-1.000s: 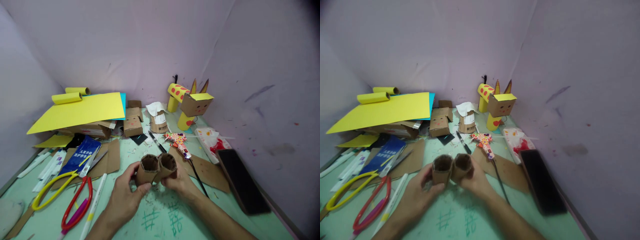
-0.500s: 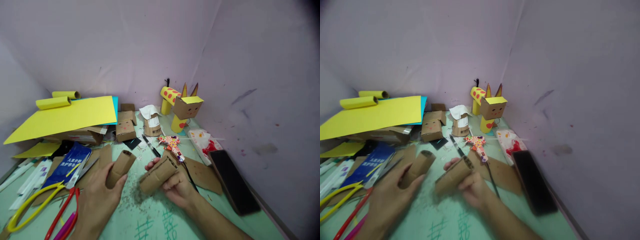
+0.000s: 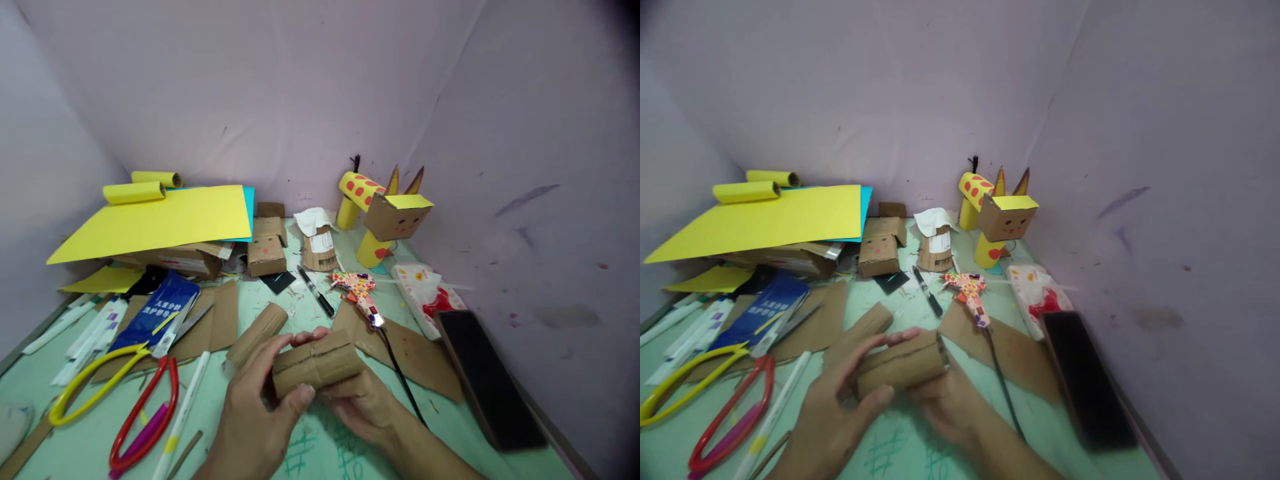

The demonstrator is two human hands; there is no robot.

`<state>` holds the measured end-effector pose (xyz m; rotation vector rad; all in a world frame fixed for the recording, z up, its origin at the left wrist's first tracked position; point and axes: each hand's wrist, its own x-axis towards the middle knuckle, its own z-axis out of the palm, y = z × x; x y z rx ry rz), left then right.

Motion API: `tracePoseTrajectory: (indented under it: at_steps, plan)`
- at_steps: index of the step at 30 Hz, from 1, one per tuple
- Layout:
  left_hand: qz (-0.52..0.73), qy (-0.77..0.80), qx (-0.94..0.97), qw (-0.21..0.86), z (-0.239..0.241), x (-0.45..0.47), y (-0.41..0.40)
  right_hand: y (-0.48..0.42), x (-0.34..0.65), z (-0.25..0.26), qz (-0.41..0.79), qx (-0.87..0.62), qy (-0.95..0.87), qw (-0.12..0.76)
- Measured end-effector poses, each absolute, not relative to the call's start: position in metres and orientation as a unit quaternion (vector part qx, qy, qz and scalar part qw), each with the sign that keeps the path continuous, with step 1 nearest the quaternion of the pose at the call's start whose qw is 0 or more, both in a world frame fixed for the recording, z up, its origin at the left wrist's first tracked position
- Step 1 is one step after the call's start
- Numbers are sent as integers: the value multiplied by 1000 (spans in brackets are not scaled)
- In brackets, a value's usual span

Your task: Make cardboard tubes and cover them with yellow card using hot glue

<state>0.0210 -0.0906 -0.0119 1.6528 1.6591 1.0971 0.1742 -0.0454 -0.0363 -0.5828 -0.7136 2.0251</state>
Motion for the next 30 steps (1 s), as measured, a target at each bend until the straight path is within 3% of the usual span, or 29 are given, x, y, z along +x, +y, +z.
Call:
tracePoseTrajectory:
  at_steps: [5,9,16,21,24,30]
  plan:
    - [425,631,575,301,-11,16,-82,-36,188,-30,709,-371,-405,442]
    - [420,612,619,257,-14,12,-82,-34,208,-26,682,-368,-437,457]
    - [402,612,574,366,-25,27,-82,-56,215,-31,449,-400,-723,339]
    - [285,742,534,289,-26,31,-91,-55,206,-41,387,-419,-734,369]
    - [237,753,508,345,-22,28,-92,-55,207,-41,376,-407,-741,379]
    - [365,664,417,501,-26,33,-87,-55,208,-42,365,-391,-743,402]
